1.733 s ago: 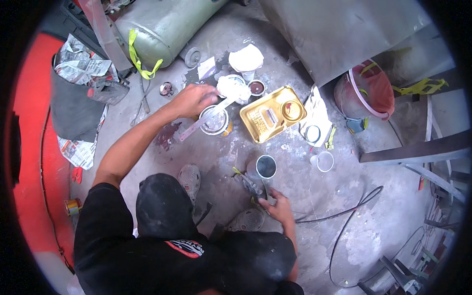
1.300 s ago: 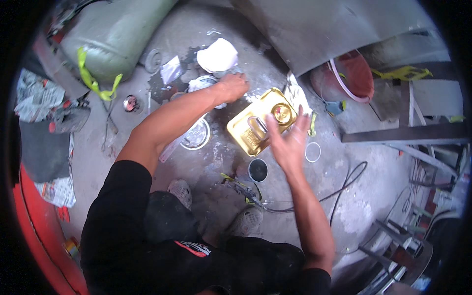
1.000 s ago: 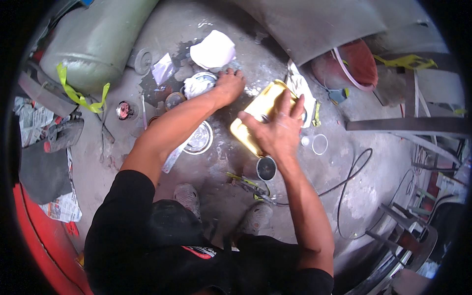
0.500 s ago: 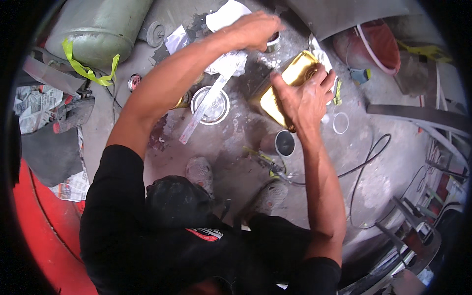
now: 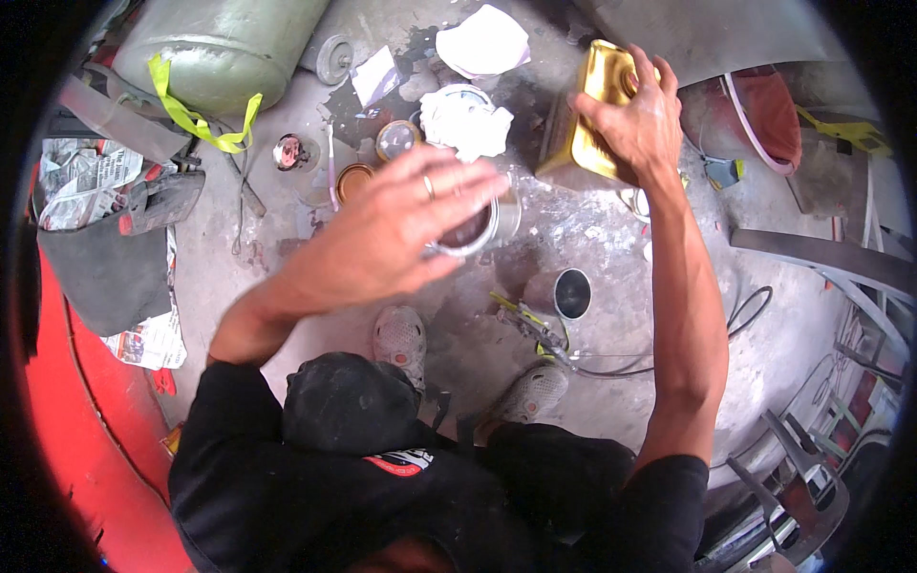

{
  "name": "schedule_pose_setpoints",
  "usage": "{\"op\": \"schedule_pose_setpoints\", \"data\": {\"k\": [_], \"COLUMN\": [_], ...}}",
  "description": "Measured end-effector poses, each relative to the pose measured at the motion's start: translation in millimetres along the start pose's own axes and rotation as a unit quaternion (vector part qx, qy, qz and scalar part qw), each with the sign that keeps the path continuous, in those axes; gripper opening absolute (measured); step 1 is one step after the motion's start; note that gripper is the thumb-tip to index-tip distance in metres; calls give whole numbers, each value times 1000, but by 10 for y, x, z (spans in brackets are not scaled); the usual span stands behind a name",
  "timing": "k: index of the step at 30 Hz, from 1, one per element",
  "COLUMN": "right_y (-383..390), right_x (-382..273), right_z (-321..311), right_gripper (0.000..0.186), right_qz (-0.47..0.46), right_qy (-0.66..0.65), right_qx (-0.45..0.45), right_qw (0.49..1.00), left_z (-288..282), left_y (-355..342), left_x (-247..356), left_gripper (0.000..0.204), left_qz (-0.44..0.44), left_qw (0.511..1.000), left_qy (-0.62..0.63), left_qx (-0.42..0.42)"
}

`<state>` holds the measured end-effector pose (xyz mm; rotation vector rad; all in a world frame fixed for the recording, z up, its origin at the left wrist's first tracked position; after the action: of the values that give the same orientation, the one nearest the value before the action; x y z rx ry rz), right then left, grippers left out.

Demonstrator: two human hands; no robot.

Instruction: The person sits on the floor and prepares a paint mixture. They pour liquid from a large gold can into a metal cup, then use a flat metal bar to stir the contents. They also open a small paint can and add its contents to the cup, continuing to stir the mixture.

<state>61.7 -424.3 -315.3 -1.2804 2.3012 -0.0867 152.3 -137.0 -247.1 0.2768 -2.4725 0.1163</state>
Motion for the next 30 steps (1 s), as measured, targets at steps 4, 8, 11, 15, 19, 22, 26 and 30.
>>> {"op": "schedule_pose_setpoints", "data": {"k": [4,8,11,15,19,22,26,30], "right_y": [-381,-338,14,918,1942,2438,2496,2252], "right_x": [144,212,374,706,1418,1623,1666,1576], "right_z": [119,-17,-341,-999,-1136,-624,-134,-168], "right_gripper": [98,103,93,59,75,103,97,78], "right_qz": [-55,-84,-101,-57,115,148,88,144], "right_qy": [37,-25,-9,26,87,91,116,34], "right_qx": [-29,-121,-34,-17,-74,-86,-50,-93], "right_qw": [997,989,994,998,987,981,988,985], "left_z": [684,1298,1713,2079,2233,2225,2322,2179], "left_y": [96,40,-137,-368,-658,-816,-941,-835], "left_x": [-39,-113,-230,-372,-383,-415,-413,-480], "left_gripper": [75,77,75,73,73,75,84,94], "left_qz": [-32,-40,-29,-17,-59,-84,-107,-162], "left_qw": [998,995,991,982,970,976,965,972], "left_qy": [34,-17,-97,-157,-165,-149,-175,-115], "left_qx": [-51,-88,-90,-101,-166,-137,-163,-124]}}
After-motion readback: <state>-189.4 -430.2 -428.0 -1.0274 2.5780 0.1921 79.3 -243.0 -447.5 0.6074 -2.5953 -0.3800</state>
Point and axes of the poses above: each hand's wrist, its own y-axis away from the middle knuckle, its own z-axis out of the palm, x = y × z, the point moved 3 cm from there along -y, towards the middle knuckle, and after that the axes turned 14 degrees about -z, right-handed, at the moved point
